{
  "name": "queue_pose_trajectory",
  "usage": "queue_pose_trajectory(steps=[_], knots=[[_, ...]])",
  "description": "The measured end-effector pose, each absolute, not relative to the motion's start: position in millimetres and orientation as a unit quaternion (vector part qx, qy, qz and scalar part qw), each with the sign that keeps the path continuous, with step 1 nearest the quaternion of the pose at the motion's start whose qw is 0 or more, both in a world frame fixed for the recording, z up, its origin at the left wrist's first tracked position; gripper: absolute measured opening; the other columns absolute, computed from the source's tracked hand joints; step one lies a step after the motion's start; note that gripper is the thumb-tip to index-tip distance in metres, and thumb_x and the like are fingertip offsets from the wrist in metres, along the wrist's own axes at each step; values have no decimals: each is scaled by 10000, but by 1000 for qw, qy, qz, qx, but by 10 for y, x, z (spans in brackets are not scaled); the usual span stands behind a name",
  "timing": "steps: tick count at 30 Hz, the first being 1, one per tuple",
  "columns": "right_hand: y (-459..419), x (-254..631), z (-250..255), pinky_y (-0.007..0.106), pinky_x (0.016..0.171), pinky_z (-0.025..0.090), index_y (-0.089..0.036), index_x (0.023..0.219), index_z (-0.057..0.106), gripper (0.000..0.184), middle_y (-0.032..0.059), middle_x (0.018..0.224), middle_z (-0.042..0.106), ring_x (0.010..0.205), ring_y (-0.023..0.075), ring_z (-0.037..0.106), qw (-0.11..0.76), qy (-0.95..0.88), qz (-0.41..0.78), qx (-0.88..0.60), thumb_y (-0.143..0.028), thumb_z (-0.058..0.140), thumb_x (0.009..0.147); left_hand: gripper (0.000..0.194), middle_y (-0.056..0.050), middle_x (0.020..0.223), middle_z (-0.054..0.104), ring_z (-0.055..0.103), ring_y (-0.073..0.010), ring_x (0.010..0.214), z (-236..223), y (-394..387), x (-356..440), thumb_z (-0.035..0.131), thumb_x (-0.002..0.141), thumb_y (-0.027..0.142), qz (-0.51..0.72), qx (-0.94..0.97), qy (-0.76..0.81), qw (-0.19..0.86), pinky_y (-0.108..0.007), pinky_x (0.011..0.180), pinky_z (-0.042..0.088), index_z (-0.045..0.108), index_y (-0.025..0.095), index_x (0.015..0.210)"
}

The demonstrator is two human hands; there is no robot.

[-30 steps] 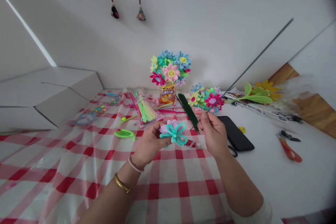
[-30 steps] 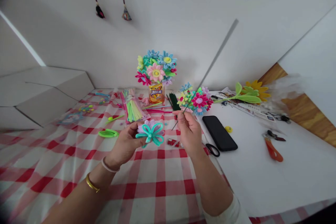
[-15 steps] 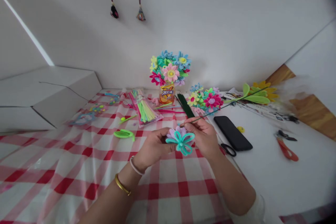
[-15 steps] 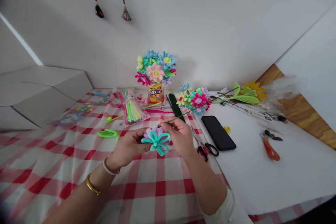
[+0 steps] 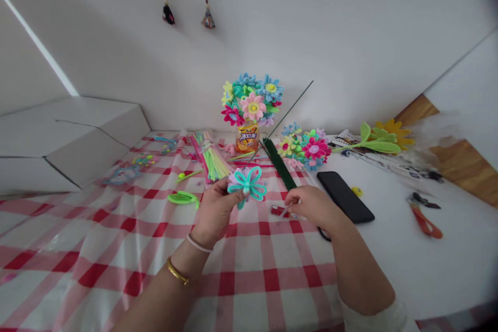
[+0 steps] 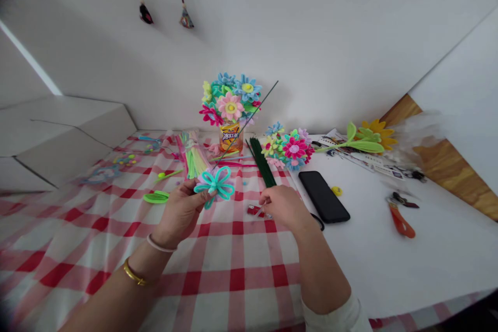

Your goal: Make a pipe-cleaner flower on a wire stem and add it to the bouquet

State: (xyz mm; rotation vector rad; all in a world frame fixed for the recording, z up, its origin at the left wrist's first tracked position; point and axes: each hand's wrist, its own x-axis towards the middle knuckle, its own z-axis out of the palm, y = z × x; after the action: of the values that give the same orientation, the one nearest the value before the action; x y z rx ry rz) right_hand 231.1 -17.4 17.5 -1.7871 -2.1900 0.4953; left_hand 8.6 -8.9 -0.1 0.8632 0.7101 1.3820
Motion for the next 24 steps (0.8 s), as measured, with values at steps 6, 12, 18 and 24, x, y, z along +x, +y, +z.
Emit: queue_pose_trajectory(steps=[6,12,18,24], knots=[[-186,2140,48,286,677,336,-242,760,670,283,25,799,687,819,221,581,47,-818,91,-566,-26,582,601,174,26,599,637,572,-77,556,47,-96,97,753,539,111,607,315,304,663,-184,542,446,649,140,675],[-162,2142,35,310,697,302,-228,704,649,126,34,740,666,801,221,567,42,-817,63,-572,-115,602,676,184,7,617,647,591,-99,569,57,-97,90,751,550,126,582,303,303,691,-219,570,467,642,126,699],[-149,2169,171,343,800,292,-211,764,594,95,5,789,638,811,174,550,205,-790,46,-576,-160,515,748,180,13,659,657,603,-105,619,22,-97,77,740,570,112,602,310,287,678,-229,614,476,646,140,720],[-215,2044,229,268,612,386,-200,744,555,114,-17,666,549,632,128,488,402,-686,251,-552,-314,554,735,130,25,619,637,584,-89,576,57,-120,81,723,595,108,605,302,264,688,-210,578,460,631,148,679]])
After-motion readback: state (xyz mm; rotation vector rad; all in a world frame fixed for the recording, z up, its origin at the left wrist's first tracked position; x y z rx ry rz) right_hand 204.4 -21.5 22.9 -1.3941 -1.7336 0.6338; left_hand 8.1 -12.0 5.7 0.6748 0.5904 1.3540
